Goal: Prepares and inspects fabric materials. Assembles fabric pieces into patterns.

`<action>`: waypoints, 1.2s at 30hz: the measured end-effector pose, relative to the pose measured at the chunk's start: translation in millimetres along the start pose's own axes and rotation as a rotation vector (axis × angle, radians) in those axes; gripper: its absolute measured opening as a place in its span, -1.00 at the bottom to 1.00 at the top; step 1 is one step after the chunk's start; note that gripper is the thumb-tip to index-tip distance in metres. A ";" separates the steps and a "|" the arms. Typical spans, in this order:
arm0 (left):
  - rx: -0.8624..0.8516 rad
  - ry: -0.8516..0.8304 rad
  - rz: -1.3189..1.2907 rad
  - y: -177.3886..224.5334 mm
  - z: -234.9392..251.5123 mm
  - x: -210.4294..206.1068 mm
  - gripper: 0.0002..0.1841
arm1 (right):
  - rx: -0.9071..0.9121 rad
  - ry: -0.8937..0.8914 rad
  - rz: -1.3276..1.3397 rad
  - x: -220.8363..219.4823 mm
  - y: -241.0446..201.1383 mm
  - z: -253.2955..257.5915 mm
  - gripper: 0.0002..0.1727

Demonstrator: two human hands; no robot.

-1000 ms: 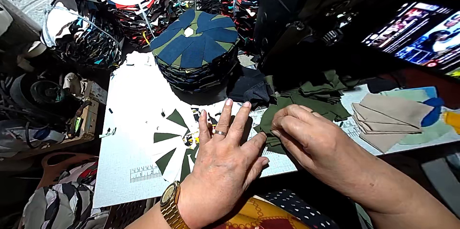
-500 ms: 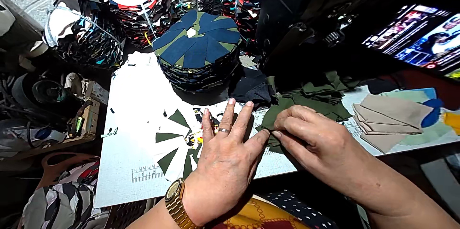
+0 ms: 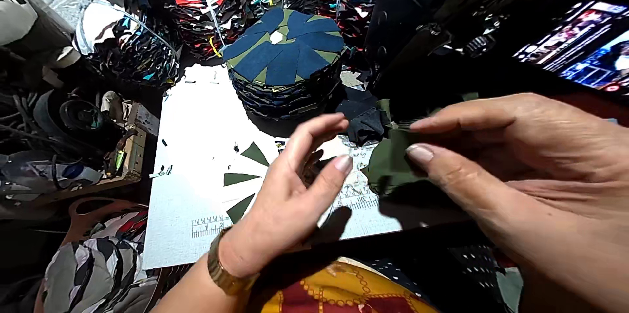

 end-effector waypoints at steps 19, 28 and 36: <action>-0.079 -0.140 0.587 -11.4 -22.1 23.7 -0.41 | -0.107 -0.015 -0.219 -86.6 32.4 -38.5 -0.93; -0.167 -0.148 0.912 -8.4 -26.7 24.5 -0.78 | 0.047 -0.127 -0.420 -86.2 27.8 -33.1 -0.76; -0.142 -0.240 1.131 -20.5 -43.1 27.8 -0.81 | 0.199 -0.297 -0.491 -100.5 22.8 -40.3 -0.73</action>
Point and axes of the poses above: each hand's wrist, its own z-axis towards the middle knuckle, its own x-axis out of the back of the hand, y = z × x, the point moved 4 cm from there along z, towards the middle knuckle, and after that the axes turned 12 degrees about -x, right-handed, at the moved point
